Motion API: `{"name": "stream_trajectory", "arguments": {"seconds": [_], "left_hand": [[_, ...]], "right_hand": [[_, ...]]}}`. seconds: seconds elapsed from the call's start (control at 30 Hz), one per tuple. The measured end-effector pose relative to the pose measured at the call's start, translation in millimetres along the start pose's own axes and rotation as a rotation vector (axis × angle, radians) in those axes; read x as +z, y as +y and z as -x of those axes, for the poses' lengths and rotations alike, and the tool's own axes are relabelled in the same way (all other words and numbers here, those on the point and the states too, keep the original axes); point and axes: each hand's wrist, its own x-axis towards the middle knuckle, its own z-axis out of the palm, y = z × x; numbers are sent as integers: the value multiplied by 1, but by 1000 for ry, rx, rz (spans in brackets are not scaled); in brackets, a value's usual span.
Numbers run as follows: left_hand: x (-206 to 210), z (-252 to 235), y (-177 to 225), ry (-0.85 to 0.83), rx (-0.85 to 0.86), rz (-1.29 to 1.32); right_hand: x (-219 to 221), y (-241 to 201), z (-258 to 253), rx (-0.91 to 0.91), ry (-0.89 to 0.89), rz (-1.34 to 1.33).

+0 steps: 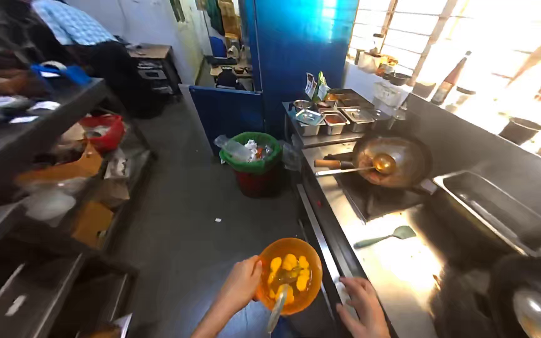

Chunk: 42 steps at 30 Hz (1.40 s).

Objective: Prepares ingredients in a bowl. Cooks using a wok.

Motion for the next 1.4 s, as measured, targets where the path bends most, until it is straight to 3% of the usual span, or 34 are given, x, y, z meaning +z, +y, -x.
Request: {"name": "stream_trajectory", "arguments": {"seconds": [0.03, 0.13, 0.23, 0.37, 0.53, 0.67, 0.77, 0.93, 1.07, 1.2, 1.3, 1.4], "left_hand": [[-19, -34, 2, 25, 1, 1], [-79, -135, 18, 91, 24, -10], [-143, -231, 51, 119, 36, -16], [-217, -362, 107, 88, 104, -25], [-273, -538, 169, 81, 225, -21], [-306, -669, 219, -3, 336, -112], [-319, -737, 246, -87, 368, -136], [-334, -814, 286, -196, 391, -105], [-342, -851, 302, -262, 426, -127], [-347, -878, 318, -327, 426, -171], [-347, -891, 332, -348, 410, -188], [-345, -903, 344, -377, 422, -195]], "right_hand": [[-3, -11, -52, -96, -31, 65], [-15, -41, -192, -392, 115, 166], [-43, -70, -332, -416, 60, 318], [-70, -81, -536, -186, -62, 622], [-71, -50, -780, -37, 90, 659], [-54, -17, -943, 179, 173, 624], [-27, 3, -1034, 430, 125, 615], [-3, 17, -1103, 657, 14, 716], [9, 34, -1112, 528, -302, 1125], [17, 46, -1110, 558, -517, 1238], [17, 42, -1112, 616, -493, 1233], [-3, 32, -1099, 549, -281, 1069]]}}
